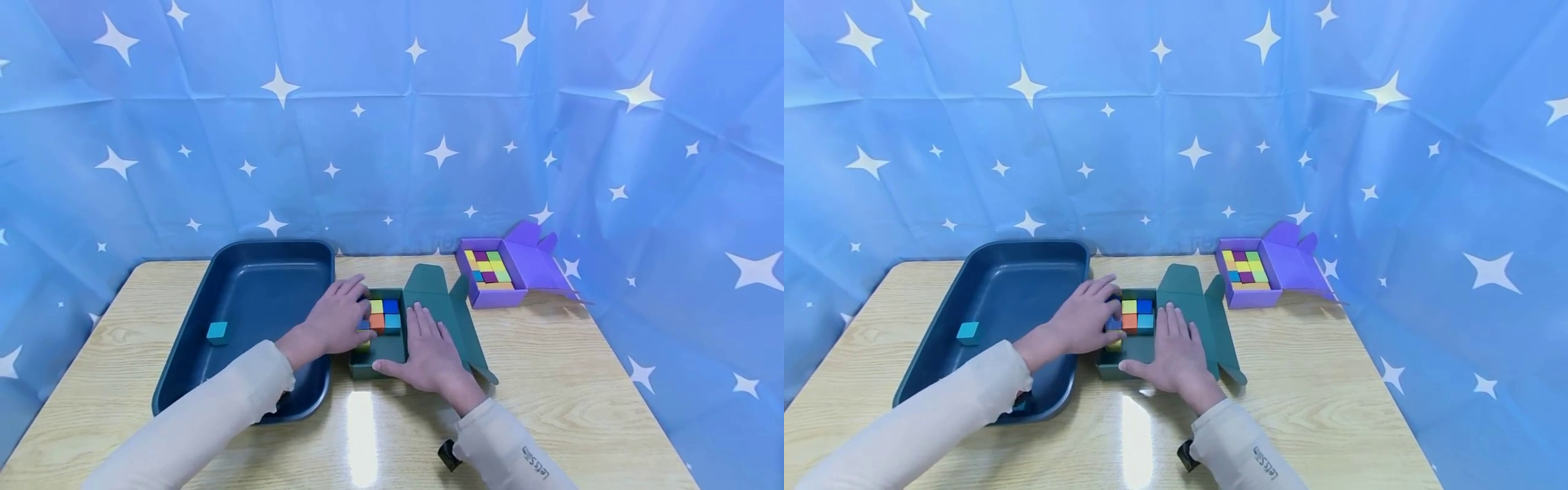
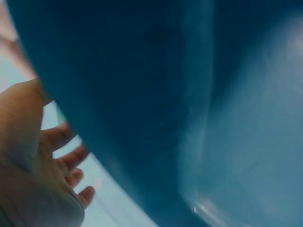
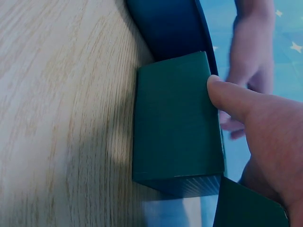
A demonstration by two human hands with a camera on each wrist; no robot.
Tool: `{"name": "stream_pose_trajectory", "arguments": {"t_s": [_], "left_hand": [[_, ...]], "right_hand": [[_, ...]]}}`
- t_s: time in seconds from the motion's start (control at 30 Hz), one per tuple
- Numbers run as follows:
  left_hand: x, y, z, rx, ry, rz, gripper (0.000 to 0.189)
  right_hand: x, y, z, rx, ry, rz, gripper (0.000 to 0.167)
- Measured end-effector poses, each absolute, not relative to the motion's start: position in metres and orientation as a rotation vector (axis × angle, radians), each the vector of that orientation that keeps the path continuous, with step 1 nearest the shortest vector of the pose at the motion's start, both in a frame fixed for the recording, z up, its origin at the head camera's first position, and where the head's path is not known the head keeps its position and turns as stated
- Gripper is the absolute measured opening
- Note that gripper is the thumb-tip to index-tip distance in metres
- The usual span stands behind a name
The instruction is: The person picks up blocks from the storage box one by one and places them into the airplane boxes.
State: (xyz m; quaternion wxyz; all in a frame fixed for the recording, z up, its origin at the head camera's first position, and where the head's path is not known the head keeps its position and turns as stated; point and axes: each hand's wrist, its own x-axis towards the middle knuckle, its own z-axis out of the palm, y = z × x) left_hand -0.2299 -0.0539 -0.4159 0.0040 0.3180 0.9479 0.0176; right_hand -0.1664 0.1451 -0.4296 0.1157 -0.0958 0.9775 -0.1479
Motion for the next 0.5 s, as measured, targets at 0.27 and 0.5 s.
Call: {"name": "stream_pose_trajectory", "arguments": {"t_s": [0.27,0.5], "left_hand": [[-0.248,-0.1,-0.384,0.838,3.173,0.191,0.027],[-0.25,-0.168,-0.382,0.774,3.221,0.026,0.022]], "right_hand": [[-0.167,0.145,-0.432,-0.273,2.862,-0.46,0.115],[-0.167,0.145,-0.432,-0.277,2.865,-0.457,0.116]]}}
